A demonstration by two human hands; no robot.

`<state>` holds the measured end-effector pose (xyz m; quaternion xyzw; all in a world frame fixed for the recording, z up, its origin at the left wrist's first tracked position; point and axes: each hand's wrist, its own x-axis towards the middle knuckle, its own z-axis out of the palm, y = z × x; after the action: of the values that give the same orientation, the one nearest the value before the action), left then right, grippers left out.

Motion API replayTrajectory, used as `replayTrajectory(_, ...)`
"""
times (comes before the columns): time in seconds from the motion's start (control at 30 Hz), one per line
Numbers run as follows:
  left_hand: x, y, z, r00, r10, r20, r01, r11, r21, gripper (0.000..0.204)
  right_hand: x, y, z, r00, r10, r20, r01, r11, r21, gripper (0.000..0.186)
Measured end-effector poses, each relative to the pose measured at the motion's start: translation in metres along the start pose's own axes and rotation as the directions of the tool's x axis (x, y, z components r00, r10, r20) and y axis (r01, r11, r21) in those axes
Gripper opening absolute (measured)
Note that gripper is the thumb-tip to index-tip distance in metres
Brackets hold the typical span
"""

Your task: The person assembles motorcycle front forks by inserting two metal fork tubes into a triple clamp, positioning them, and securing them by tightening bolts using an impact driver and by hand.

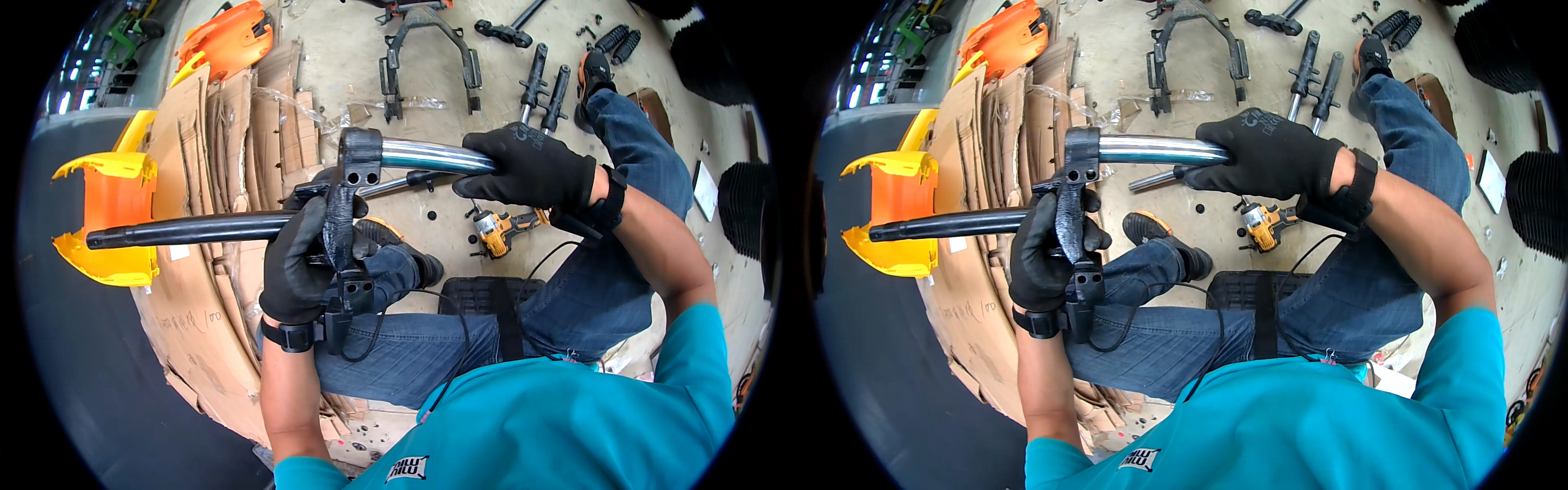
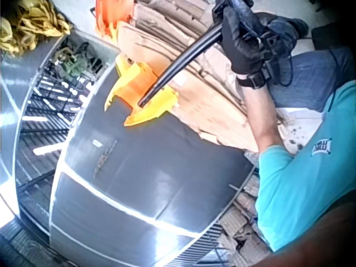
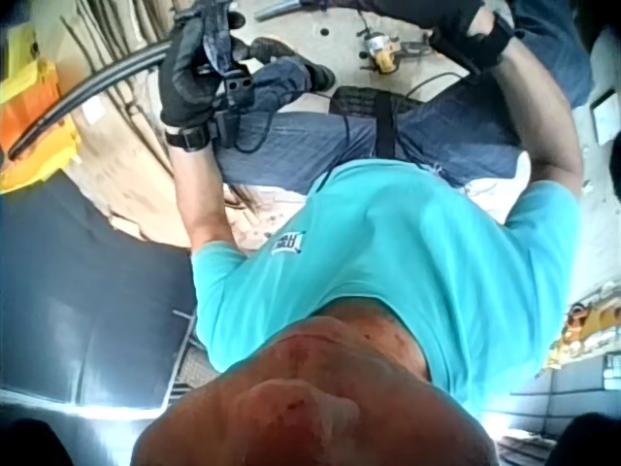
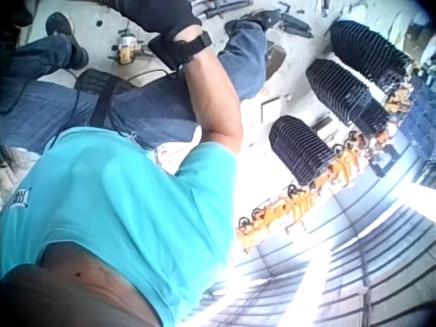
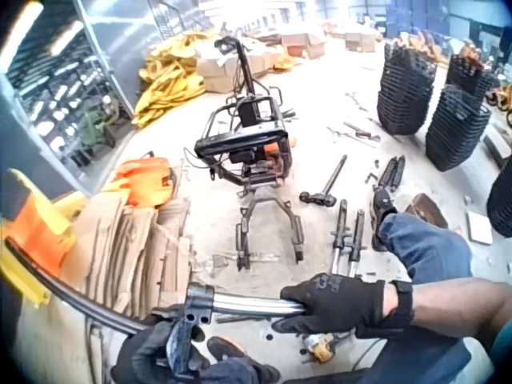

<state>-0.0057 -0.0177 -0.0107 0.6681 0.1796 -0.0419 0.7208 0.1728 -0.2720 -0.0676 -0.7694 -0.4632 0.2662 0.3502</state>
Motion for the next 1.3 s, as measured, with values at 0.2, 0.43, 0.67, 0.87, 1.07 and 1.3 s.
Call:
replayTrajectory(0.2,-0.004,-0.002,-0.008,0.998,0.057,0.032,-0.063,0.963,0.262,0.041,0.004,-0.002,0.004,0.999,0.039,0.024,-0.04,0.998,0.046,0.039)
replayTrajectory(0.43,-0.006,-0.003,-0.001,0.999,0.046,0.018,-0.045,0.996,-0.08,0.033,0.01,0.006,0.014,1.0,0.018,0.018,-0.019,0.999,0.042,0.039)
replayTrajectory(0.67,-0.011,-0.005,-0.005,1.0,0.002,0.008,-0.002,0.998,-0.064,0.043,0.019,0.001,0.016,0.992,0.082,0.099,-0.091,0.992,0.092,0.033)
replayTrajectory(0.87,-0.012,-0.016,-0.02,0.854,0.493,0.165,-0.51,0.733,0.449,0.044,0.022,0.014,0.021,0.999,0.028,0.038,-0.031,0.997,0.073,0.028)
replayTrajectory(1.07,-0.017,-0.008,-0.025,0.948,0.317,-0.006,-0.314,0.94,0.137,0.037,0.025,0.027,0.025,0.994,0.085,0.065,-0.089,0.995,0.048,0.031)
replayTrajectory(1.3,-0.028,0.015,-0.057,0.931,0.202,-0.304,-0.298,0.902,-0.313,0.042,0.119,0.073,0.055,0.989,0.099,0.111,-0.061,0.952,-0.301,0.042)
